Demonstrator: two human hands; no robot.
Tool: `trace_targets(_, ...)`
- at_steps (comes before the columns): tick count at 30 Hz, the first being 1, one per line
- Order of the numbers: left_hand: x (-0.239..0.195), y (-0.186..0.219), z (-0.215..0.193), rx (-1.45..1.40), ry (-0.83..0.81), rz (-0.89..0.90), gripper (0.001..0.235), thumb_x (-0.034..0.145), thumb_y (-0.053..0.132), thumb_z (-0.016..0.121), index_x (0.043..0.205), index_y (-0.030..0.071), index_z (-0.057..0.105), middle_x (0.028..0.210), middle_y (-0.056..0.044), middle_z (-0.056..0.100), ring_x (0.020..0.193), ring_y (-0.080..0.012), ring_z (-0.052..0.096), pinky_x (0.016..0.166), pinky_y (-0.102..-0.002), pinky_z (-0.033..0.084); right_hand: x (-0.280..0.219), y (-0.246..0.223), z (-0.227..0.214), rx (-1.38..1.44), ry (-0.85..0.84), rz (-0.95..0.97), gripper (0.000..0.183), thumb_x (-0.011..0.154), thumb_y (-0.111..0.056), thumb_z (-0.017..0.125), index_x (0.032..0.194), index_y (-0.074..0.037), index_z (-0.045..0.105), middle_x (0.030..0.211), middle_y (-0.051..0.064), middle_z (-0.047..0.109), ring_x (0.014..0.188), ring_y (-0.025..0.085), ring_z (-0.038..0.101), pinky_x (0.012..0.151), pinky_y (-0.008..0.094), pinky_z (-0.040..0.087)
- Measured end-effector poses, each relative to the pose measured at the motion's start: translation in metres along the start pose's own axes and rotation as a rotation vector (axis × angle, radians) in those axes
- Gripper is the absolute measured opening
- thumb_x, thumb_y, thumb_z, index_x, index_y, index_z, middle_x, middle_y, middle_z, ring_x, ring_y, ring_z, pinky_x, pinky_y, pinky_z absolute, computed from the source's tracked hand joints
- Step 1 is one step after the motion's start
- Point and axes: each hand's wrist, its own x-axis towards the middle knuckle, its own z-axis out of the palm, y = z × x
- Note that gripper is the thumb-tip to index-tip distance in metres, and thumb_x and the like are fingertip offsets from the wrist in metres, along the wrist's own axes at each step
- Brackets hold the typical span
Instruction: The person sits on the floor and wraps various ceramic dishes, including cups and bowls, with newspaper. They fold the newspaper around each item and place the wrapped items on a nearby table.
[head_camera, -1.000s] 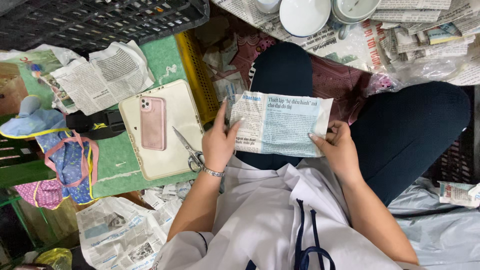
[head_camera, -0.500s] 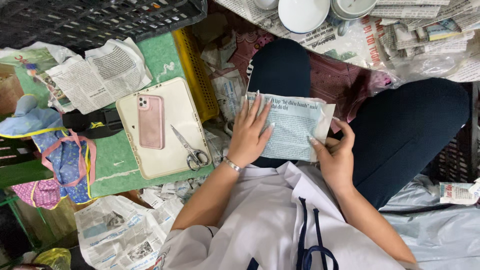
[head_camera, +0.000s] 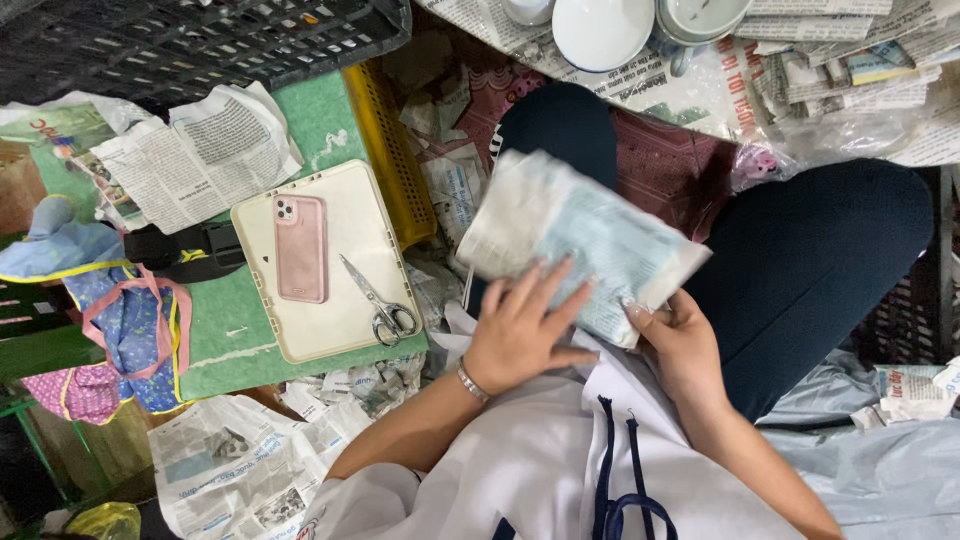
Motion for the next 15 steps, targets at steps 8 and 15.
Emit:
trace_targets(8,0.017,-0.033,-0.005,0.230,-0.059,0.031,0.069,0.088,0.004,0.063,0.149,0.037,0.057,0.161,-0.002,0.045,0.152,-0.0345,0.038,0.126,-0.059,0.028,-0.001,0.035,-0.018,-0.178,-0.273,0.186,0.031,0.091,-0.014,0.073,0.113,0.007,0.073,0.093,0.011,0.079,0.073,0.013,0.069,0.068,0.030,0.055)
trace_targets(15,0.007,-0.070,-0.013,0.022,-0.135,0.175,0.062,0.090,0.007,0.065,0.143,0.041,0.060,0.159,0.003,0.047,0.153,-0.0362,0.034,0.126,-0.060,0.025,0.018,-0.029,-0.041,-0.890,-0.112,-0.659,0.070,0.078,-0.012,0.078,0.144,-0.005,0.053,0.139,0.018,0.062,0.111,0.028,0.067,0.093,0.037,0.053)
